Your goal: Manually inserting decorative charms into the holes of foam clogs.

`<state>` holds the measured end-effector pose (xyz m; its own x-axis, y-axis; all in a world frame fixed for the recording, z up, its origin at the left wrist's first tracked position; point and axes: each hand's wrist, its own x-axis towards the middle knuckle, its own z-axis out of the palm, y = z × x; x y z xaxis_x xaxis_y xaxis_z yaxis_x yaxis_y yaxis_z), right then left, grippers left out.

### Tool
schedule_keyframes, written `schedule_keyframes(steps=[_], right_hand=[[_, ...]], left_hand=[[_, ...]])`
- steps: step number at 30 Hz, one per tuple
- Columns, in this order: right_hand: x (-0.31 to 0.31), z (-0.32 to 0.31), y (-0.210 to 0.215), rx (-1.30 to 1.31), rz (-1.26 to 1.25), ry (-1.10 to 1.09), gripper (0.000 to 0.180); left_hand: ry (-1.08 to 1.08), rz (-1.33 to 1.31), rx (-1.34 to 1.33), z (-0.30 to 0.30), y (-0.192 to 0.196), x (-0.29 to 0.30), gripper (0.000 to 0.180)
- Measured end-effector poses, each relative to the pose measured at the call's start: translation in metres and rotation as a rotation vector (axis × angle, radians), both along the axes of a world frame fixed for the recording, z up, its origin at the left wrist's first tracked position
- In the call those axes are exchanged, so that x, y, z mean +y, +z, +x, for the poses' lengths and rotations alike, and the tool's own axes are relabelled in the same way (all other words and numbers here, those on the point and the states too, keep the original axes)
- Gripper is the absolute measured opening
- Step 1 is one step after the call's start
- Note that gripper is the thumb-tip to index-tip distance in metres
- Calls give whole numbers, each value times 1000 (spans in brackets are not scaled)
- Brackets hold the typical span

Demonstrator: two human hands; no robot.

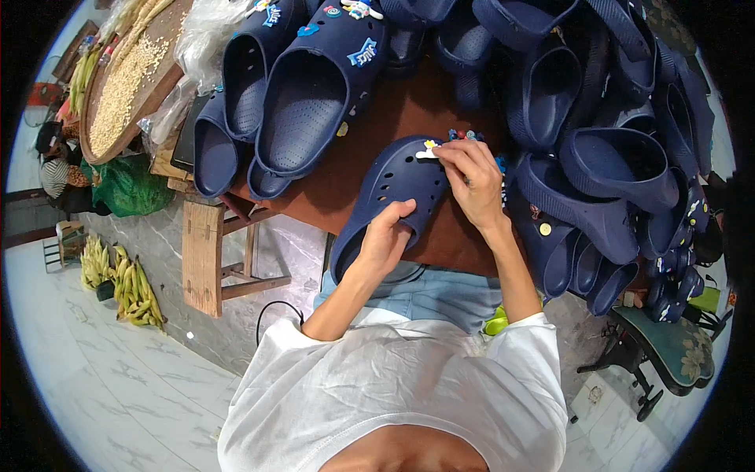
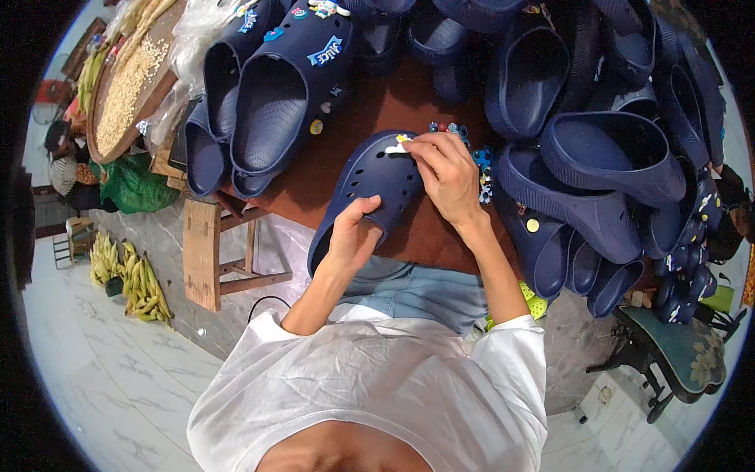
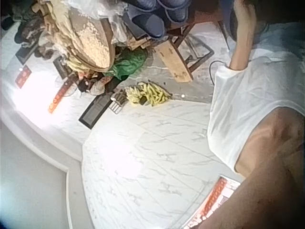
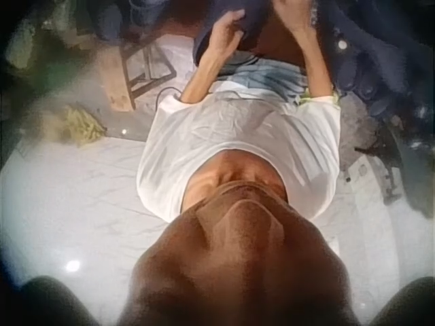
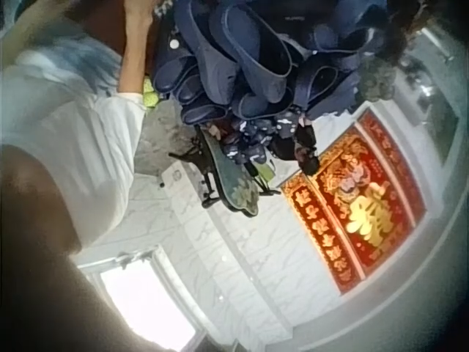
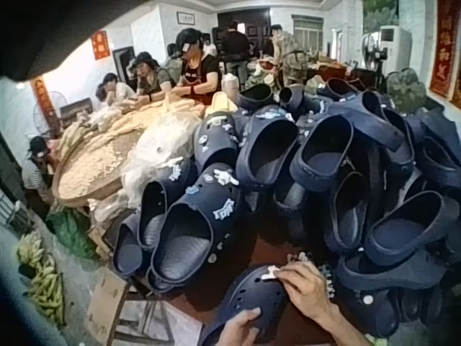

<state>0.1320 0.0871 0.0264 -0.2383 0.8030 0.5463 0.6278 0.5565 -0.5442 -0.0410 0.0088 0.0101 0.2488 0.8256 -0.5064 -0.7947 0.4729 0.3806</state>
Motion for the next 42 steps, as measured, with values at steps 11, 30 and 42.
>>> schedule_keyframes(steps=[11, 30, 42], right_hand=[[0, 9, 8, 87, -270, 55, 14], [-12, 12, 13, 180, -402, 209, 24], [8, 32, 13, 240, -748, 273, 50]], left_hand=[[-45, -16, 90, 1, -3, -9, 35], [-110, -5, 255, -4, 22, -16, 52], [-230, 102, 545, -16, 20, -24, 52]])
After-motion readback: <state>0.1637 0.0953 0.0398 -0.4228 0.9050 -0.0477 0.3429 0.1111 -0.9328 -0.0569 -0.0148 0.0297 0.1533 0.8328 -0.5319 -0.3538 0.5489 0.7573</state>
